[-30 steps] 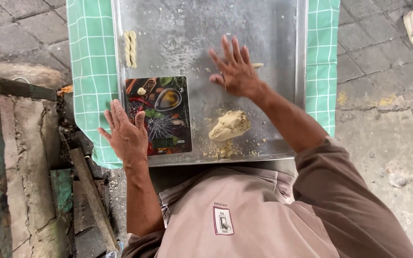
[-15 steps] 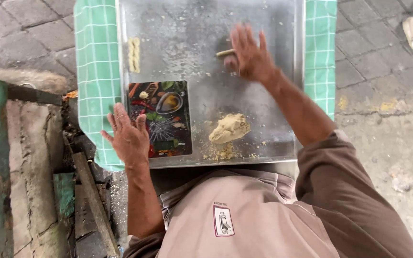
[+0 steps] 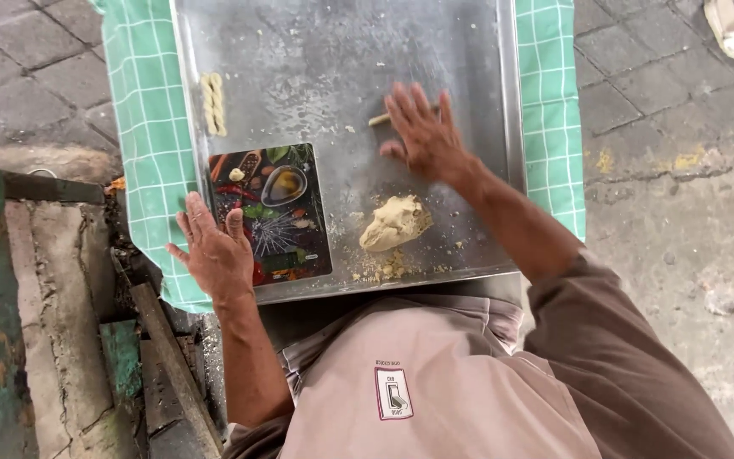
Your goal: Rolling, weighing, and twisting dough into specific shapes on a metal tray.
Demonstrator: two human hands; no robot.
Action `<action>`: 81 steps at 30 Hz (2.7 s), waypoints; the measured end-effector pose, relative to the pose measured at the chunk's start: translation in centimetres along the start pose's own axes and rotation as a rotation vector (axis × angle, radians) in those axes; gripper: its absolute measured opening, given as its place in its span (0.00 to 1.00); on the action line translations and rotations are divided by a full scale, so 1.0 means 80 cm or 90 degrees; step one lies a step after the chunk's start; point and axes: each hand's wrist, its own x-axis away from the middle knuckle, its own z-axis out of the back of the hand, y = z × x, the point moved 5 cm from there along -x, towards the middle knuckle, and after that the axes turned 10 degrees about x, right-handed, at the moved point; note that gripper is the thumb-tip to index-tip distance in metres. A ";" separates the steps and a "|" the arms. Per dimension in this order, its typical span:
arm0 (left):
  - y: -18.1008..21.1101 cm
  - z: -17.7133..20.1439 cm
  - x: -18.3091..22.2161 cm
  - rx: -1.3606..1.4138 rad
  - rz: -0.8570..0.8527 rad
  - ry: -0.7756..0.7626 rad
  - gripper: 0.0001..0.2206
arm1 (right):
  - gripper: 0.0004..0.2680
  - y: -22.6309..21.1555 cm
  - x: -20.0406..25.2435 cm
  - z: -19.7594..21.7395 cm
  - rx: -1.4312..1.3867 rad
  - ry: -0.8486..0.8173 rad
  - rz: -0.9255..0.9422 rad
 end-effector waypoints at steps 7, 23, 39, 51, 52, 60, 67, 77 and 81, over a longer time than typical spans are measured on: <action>-0.001 0.000 0.000 -0.004 -0.010 0.025 0.36 | 0.35 0.025 -0.061 0.003 -0.024 0.078 -0.027; -0.004 0.004 0.011 0.069 -0.055 0.052 0.35 | 0.10 0.030 0.061 0.011 -0.004 0.138 0.035; 0.239 -0.006 0.032 0.688 -0.144 -0.345 0.32 | 0.07 0.001 0.102 0.226 -0.603 0.144 -0.045; 0.271 -0.059 0.067 0.964 -0.034 -0.491 0.16 | 0.06 -0.034 0.108 0.274 -0.654 0.084 0.014; 0.269 -0.061 0.069 0.970 -0.017 -0.493 0.16 | 0.06 -0.035 0.107 0.275 -0.696 0.063 0.003; 0.266 -0.086 0.086 1.074 0.106 -0.525 0.18 | 0.09 -0.028 0.103 0.230 -0.865 0.037 -0.100; 0.259 -0.105 0.097 1.166 0.177 -0.607 0.22 | 0.08 -0.025 0.105 0.195 -0.894 0.037 -0.118; 0.250 -0.116 0.095 1.097 0.196 -0.546 0.21 | 0.07 -0.033 0.118 0.206 -0.795 0.032 -0.113; 0.242 -0.113 0.093 1.052 0.164 -0.531 0.20 | 0.13 -0.029 0.131 0.184 -0.852 0.018 -0.168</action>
